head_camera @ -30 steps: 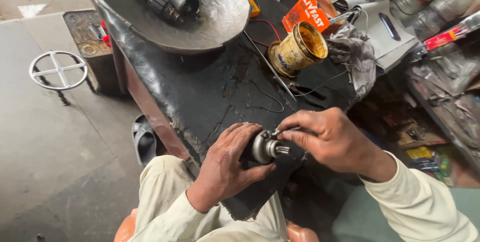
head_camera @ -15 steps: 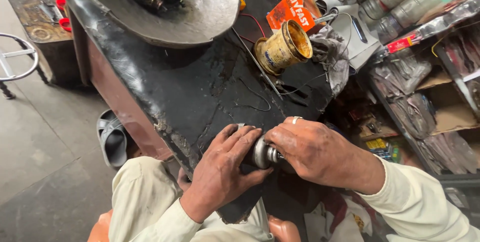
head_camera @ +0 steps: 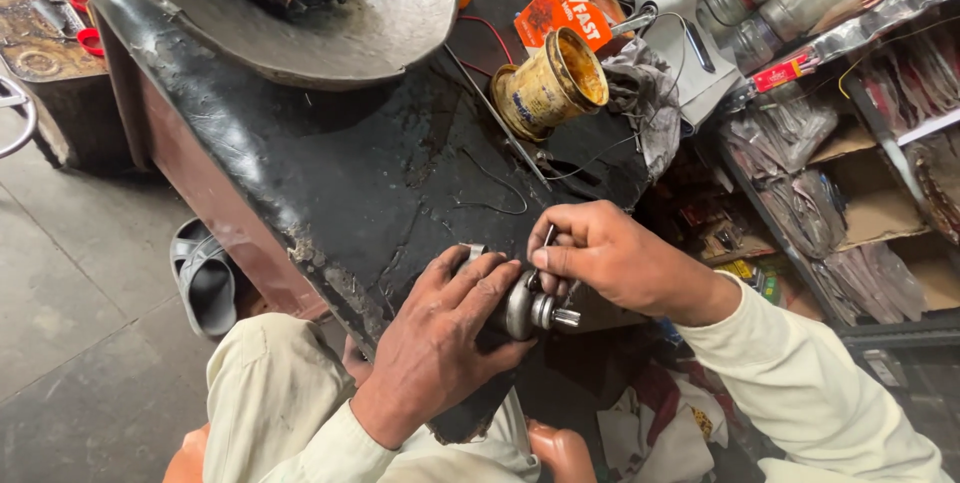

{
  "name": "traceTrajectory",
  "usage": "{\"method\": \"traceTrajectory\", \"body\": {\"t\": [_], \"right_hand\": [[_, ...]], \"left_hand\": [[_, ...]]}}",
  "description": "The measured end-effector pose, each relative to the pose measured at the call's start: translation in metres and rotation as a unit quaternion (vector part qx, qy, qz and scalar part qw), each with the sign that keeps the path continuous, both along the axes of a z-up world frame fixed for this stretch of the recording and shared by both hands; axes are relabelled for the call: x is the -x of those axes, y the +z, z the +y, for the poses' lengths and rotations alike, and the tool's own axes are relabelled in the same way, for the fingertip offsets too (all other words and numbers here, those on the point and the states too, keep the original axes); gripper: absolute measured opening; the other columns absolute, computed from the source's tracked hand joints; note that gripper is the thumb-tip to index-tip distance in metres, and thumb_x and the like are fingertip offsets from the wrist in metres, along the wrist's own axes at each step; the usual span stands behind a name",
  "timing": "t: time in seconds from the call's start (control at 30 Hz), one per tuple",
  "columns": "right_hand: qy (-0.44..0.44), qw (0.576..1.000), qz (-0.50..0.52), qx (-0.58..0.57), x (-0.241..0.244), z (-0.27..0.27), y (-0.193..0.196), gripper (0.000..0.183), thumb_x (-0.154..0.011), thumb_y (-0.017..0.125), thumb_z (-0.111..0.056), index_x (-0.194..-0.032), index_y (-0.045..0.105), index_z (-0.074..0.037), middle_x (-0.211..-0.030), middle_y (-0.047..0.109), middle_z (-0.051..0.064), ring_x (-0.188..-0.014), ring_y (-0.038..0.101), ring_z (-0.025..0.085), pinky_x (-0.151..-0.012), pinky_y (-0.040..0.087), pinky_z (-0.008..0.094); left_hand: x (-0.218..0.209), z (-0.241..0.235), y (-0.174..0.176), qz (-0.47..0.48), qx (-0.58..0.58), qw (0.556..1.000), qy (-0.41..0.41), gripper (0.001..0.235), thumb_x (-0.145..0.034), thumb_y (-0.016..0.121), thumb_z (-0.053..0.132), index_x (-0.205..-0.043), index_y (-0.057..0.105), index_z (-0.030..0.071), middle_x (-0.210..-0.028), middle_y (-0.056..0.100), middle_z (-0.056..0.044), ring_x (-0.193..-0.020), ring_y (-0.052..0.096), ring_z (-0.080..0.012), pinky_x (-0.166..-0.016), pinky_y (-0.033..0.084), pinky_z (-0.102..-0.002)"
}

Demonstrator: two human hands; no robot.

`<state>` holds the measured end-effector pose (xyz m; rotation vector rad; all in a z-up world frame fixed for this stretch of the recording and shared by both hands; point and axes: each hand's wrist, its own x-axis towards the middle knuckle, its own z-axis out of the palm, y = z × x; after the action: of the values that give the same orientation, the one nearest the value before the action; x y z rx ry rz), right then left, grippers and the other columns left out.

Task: The person sits at a workbench holding a cylindrical automotive starter motor, working on its end with their fingers to fit and seat components, then picks up a wrench and tightens a part on the motor. Other starter motors and parts sit in a metal bowl on the bench while a second person handles a red box nearby.

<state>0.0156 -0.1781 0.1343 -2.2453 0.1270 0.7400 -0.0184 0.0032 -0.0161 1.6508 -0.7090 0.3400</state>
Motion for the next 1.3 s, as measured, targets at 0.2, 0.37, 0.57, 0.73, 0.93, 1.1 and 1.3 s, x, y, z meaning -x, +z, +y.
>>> {"method": "traceTrajectory", "body": {"t": [0.2,0.37,0.57,0.73,0.93,1.1,1.3], "right_hand": [[-0.035,0.993,-0.092,-0.063,0.012,-0.018,-0.009,0.015,-0.098,0.061,-0.013,-0.101,0.065,0.001,-0.08,0.072,0.005,-0.075,0.068,0.01,-0.07,0.055,0.026],[0.122,0.955,-0.256,0.088,0.033,-0.001,0.002,0.011,-0.097,0.062,-0.01,-0.103,0.063,-0.001,-0.087,0.073,0.011,-0.082,0.072,0.022,-0.072,0.056,0.03],[0.319,0.835,-0.416,0.168,0.047,0.008,-0.006,0.02,-0.09,0.066,0.002,-0.108,0.058,0.0,-0.098,0.069,0.018,-0.09,0.068,0.038,-0.08,0.055,0.043],[0.369,0.778,-0.468,0.196,0.052,0.01,-0.007,0.03,-0.083,0.066,0.008,-0.111,0.056,0.003,-0.1,0.066,0.02,-0.092,0.067,0.038,-0.077,0.056,0.043],[0.291,0.864,-0.396,0.112,0.047,-0.002,-0.011,0.021,-0.092,0.065,0.007,-0.11,0.056,-0.001,-0.096,0.067,0.015,-0.086,0.067,0.033,-0.077,0.055,0.04],[0.308,0.845,-0.412,0.146,0.046,0.007,-0.009,0.017,-0.093,0.065,0.004,-0.106,0.057,-0.002,-0.092,0.065,0.015,-0.081,0.065,0.034,-0.073,0.052,0.041],[0.211,0.898,-0.346,0.171,0.042,0.011,-0.005,0.009,-0.095,0.065,-0.004,-0.104,0.062,-0.002,-0.09,0.069,0.015,-0.08,0.072,0.033,-0.067,0.055,0.037]], "left_hand": [[0.0,0.004,0.002,-0.009,0.017,1.0,0.004,0.069,-0.071,0.089,0.029,-0.129,0.062,0.002,-0.129,0.066,-0.016,-0.121,0.061,-0.0379,-0.11,0.045,-0.048],[0.0,0.004,0.003,-0.009,0.008,1.0,0.009,0.071,-0.07,0.089,0.03,-0.128,0.063,0.001,-0.127,0.066,-0.017,-0.119,0.062,-0.0377,-0.111,0.042,-0.049],[0.001,0.003,0.0,-0.017,0.011,1.0,0.01,0.071,-0.072,0.088,0.031,-0.131,0.061,0.002,-0.129,0.066,-0.015,-0.121,0.062,-0.0356,-0.113,0.042,-0.049],[0.0,0.004,0.002,-0.024,0.028,0.999,0.011,0.071,-0.072,0.088,0.03,-0.132,0.062,0.003,-0.129,0.067,-0.014,-0.121,0.062,-0.0353,-0.112,0.043,-0.048],[0.001,0.003,0.002,0.005,0.01,1.0,0.006,0.071,-0.07,0.088,0.03,-0.131,0.062,0.004,-0.128,0.067,-0.015,-0.123,0.056,-0.0441,-0.104,0.046,-0.048],[0.001,0.001,-0.003,0.004,0.007,1.0,0.004,0.075,-0.069,0.088,0.032,-0.133,0.061,0.004,-0.131,0.065,-0.016,-0.126,0.054,-0.046,-0.106,0.044,-0.051],[0.001,0.002,-0.002,0.005,0.001,1.0,0.003,0.074,-0.07,0.088,0.032,-0.134,0.062,0.005,-0.131,0.065,-0.015,-0.125,0.054,-0.0474,-0.105,0.045,-0.051]]}}
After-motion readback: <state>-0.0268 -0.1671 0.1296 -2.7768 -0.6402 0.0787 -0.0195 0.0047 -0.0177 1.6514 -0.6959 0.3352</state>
